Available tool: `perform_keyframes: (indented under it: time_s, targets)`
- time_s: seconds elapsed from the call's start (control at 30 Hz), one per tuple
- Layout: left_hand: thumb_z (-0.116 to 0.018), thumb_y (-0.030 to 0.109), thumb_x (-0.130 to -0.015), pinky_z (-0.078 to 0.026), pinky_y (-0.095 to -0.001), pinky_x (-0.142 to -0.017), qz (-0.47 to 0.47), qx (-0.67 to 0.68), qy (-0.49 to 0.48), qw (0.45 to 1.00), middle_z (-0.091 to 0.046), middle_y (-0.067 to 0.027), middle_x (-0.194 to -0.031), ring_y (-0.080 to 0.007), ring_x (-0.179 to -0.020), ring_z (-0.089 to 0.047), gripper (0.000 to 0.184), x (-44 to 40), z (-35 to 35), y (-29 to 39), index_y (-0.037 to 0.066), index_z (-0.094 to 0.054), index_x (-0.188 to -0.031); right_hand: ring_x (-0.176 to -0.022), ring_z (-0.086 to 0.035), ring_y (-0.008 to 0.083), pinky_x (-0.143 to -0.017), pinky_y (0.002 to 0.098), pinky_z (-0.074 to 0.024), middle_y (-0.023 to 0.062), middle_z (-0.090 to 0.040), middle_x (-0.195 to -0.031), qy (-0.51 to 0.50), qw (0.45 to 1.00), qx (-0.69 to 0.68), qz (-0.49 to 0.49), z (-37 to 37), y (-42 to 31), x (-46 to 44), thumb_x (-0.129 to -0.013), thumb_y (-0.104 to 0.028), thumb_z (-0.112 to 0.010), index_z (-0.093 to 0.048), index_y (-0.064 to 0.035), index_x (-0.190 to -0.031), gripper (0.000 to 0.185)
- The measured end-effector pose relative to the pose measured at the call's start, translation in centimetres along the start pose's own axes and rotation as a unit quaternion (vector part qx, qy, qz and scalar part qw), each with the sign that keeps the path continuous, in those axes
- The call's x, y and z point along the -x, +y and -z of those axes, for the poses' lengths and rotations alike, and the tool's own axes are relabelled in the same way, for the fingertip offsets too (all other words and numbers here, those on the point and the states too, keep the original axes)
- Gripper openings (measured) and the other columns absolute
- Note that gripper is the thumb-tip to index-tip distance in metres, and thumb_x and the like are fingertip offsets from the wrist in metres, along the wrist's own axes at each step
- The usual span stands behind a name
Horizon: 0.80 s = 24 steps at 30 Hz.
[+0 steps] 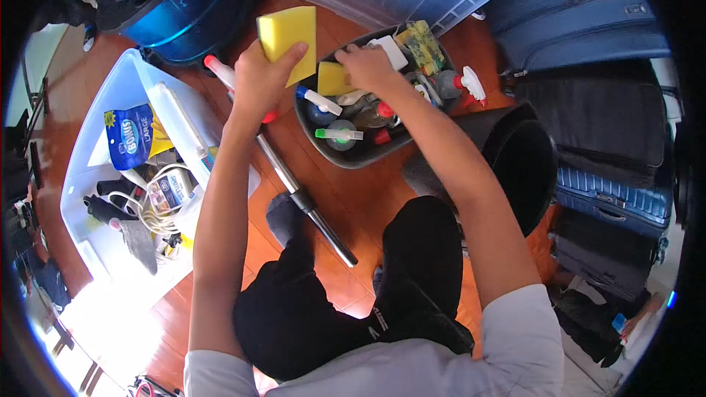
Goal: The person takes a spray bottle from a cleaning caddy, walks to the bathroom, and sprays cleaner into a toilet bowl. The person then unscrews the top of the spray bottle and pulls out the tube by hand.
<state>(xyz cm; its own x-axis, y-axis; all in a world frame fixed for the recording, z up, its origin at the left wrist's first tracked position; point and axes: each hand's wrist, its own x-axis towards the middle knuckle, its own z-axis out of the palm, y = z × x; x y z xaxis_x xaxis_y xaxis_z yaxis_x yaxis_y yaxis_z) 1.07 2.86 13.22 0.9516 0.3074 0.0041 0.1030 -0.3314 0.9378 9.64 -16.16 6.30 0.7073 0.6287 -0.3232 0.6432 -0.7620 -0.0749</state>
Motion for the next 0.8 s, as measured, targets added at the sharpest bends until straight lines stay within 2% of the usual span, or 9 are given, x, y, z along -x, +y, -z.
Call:
perform_keyframes:
  time_s: [0.03,0.1,0.13,0.2,0.23,0.3,0.43,0.57,0.8]
  targets:
    - [-0.073,0.03,-0.079,-0.053,-0.0332,-0.069,0.002,-0.003,0.003,1.0,-0.069,-0.0168,-0.085,-0.022,-0.077,-0.069,0.042,-0.1,0.0,0.0,-0.006,-0.063,-0.098,-0.116,-0.053,0.0296,-0.091,0.0501,-0.0414,0.0119,-0.055,-0.122,0.0,1.0,-0.002,0.005,-0.2,1.0,-0.4,-0.073,-0.024,-0.069,-0.057,-0.0137,-0.117,0.047]
    - [-0.072,0.032,-0.079,-0.053,-0.0344,-0.07,-0.017,-0.039,-0.017,0.999,-0.069,-0.018,-0.085,-0.0253,-0.078,-0.069,0.042,0.0,0.0,-0.1,-0.004,-0.064,-0.098,-0.108,-0.058,0.0298,-0.089,0.0447,-0.0452,0.0131,-0.055,-0.122,0.021,0.989,-0.136,0.049,-1.3,3.1,-1.5,-0.074,-0.021,-0.068,-0.056,-0.0104,-0.12,0.049]
    - [-0.072,0.035,-0.077,-0.052,-0.0384,-0.075,-0.019,-0.066,-0.024,0.997,-0.068,-0.0206,-0.089,-0.0319,-0.083,-0.068,0.045,0.2,0.2,0.1,-0.003,-0.063,-0.1,-0.108,-0.058,0.0298,-0.089,0.0447,-0.0452,0.0131,-0.055,-0.122,0.021,0.989,-0.139,0.053,-1.5,3.9,-1.5,-0.074,-0.021,-0.068,-0.056,-0.0104,-0.12,0.049]
    - [-0.072,0.036,-0.077,-0.051,-0.04,-0.077,-0.011,-0.101,-0.036,0.994,-0.067,-0.0217,-0.09,-0.0342,-0.086,-0.067,0.048,0.3,0.2,0.0,-0.003,-0.062,-0.103,-0.101,-0.061,0.031,-0.088,0.0405,-0.0467,0.0149,-0.059,-0.117,0.094,0.971,-0.217,0.046,0.5,4.7,-0.6,-0.075,-0.016,-0.066,-0.057,-0.0068,-0.12,0.047]
    - [-0.071,0.037,-0.076,-0.051,-0.0417,-0.079,-0.007,-0.133,-0.049,0.99,-0.067,-0.0228,-0.092,-0.0366,-0.089,-0.065,0.05,0.4,0.2,0.0,-0.002,-0.061,-0.105,-0.101,-0.061,0.031,-0.088,0.0405,-0.0467,0.0149,-0.059,-0.117,0.091,0.97,-0.219,0.047,1.5,5.1,0.2,-0.075,-0.016,-0.066,-0.057,-0.0068,-0.12,0.047]
    - [-0.071,0.035,-0.075,-0.05,-0.0437,-0.081,-0.014,-0.135,-0.045,0.99,-0.065,-0.0255,-0.094,-0.0393,-0.091,-0.064,0.052,0.5,0.1,0.3,-0.005,-0.058,-0.106,-0.097,-0.063,0.0302,-0.085,0.0373,-0.0485,0.0167,-0.064,-0.106,0.002,0.958,-0.286,0.015,4.0,5.4,2.2,-0.076,-0.013,-0.065,-0.059,-0.0046,-0.115,0.04]
    - [-0.069,0.028,-0.071,-0.049,-0.0429,-0.081,-0.047,-0.144,-0.008,0.988,-0.064,-0.0272,-0.094,-0.0403,-0.092,-0.063,0.05,0.2,0.0,0.4,-0.007,-0.055,-0.104,-0.095,-0.064,0.0306,-0.082,0.0372,-0.0493,0.018,-0.066,-0.101,-0.059,0.968,-0.244,-0.008,5.8,5.8,4.7,-0.077,-0.011,-0.064,-0.06,-0.0037,-0.114,0.038]
    - [-0.067,0.024,-0.068,-0.049,-0.0423,-0.081,-0.058,-0.155,0.021,0.986,-0.063,-0.0272,-0.096,-0.0403,-0.092,-0.062,0.05,-0.3,0.2,-0.2,-0.007,-0.054,-0.105,-0.096,-0.063,0.0278,-0.083,0.0365,-0.0481,0.0147,-0.065,-0.102,-0.09,0.977,-0.191,-0.04,4.4,5.6,4.1,-0.076,-0.014,-0.065,-0.059,-0.0058,-0.115,0.04]
    - [-0.068,0.031,-0.073,-0.049,-0.0429,-0.081,-0.028,-0.146,-0.025,0.989,-0.065,-0.0248,-0.096,-0.0386,-0.093,-0.063,0.052,0.0,0.0,-0.9,-0.001,-0.055,-0.112,-0.096,-0.062,0.0294,-0.082,0.037,-0.0479,0.014,-0.064,-0.101,-0.085,0.983,-0.16,-0.012,5.0,3.1,2.6,-0.077,-0.017,-0.066,-0.057,-0.0071,-0.117,0.042]
